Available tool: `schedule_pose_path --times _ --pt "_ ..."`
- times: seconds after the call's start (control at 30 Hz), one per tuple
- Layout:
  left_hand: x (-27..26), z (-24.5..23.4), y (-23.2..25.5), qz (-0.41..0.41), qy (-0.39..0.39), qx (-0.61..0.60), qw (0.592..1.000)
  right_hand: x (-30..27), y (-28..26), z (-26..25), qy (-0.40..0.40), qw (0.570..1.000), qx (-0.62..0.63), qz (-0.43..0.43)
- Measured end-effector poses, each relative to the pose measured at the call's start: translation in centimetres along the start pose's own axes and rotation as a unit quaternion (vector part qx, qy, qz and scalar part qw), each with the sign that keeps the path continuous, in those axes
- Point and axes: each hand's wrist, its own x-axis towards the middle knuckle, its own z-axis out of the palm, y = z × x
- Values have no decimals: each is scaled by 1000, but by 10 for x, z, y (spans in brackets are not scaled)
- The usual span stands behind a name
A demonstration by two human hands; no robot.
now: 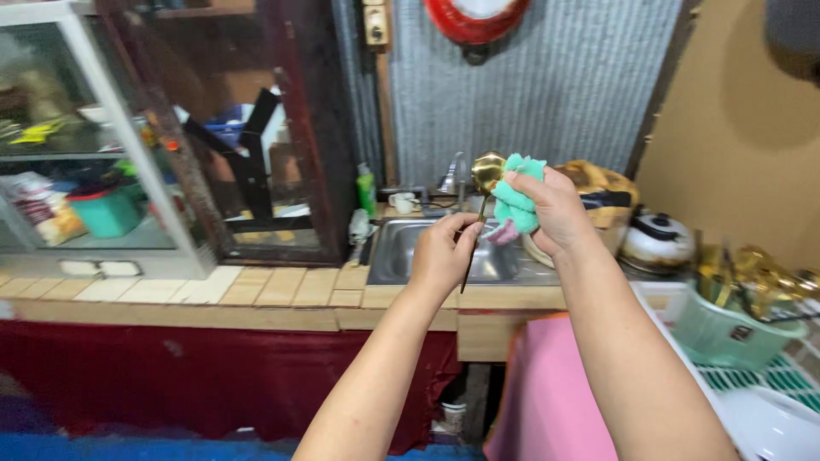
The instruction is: The person wipes forks, spoons, and chopsticks with a cloth and places them on plates at a dining table. The person also retrieves additional utensils from a dish rack and continues wiping and arranging them on the table.
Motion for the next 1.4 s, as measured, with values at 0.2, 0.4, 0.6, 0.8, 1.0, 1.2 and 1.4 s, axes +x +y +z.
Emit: schedule_pose_path --times 0.2,0.4,0.6,0.8,1.0,1.2,1.4 --pt "1 -78 -26 -35 39 41 998 14 49 61 -52 998 24 39" --pt "-7 -152 -45 -30 69 105 992 39 116 114 -93 992 49 67" --pt "-19 -210 -56 -41 106 146 983 20 134 179 -123 986 61 92" --pt "-27 -249 -78 -47 143 189 970 33 176 214 -175 976 72 111" --pt "-26 -271 -91 -78 172 221 957 41 196 246 -210 964 85 140" --pt "-21 -285 -105 -87 210 263 938 68 236 270 -254 949 80 170" --pt "-25 -289 -100 -139 247 268 921 83 260 290 -320 923 97 188"
